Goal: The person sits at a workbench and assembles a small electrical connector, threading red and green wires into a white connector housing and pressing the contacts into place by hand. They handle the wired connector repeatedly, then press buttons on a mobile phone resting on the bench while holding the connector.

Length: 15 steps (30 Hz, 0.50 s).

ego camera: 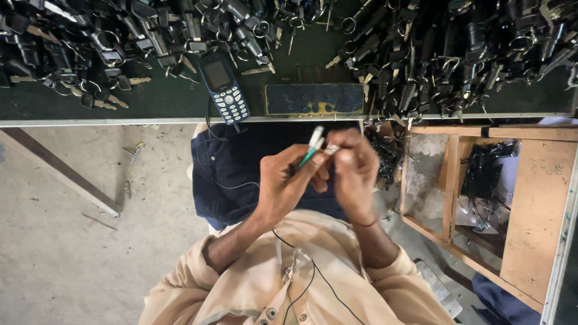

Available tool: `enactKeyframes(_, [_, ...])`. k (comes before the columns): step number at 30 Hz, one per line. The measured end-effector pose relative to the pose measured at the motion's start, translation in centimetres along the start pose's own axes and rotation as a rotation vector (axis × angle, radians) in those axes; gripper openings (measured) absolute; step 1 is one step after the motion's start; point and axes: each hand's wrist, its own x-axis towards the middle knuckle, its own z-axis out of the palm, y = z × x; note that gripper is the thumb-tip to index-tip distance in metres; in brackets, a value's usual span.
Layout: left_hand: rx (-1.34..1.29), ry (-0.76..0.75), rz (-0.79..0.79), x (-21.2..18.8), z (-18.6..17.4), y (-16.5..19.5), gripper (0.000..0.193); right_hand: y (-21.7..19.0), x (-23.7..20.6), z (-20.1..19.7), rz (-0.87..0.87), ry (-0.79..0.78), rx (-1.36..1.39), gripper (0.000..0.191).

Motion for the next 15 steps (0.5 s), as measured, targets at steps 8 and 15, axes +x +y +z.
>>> enactKeyframes(8, [0.367, -0.138, 0.018, 0.0, -0.3, 1.8, 0.014, -3.6, 4.3, -3.9, 0.325, -0.362, 0.024, 0.027])
enactKeyframes(15, [0.38, -0.321, -0.006, 0.4, -0.9, 2.4, 0.016, -2.0, 4.5, -4.7, 0.441, -0.469, 0.139, 0.026])
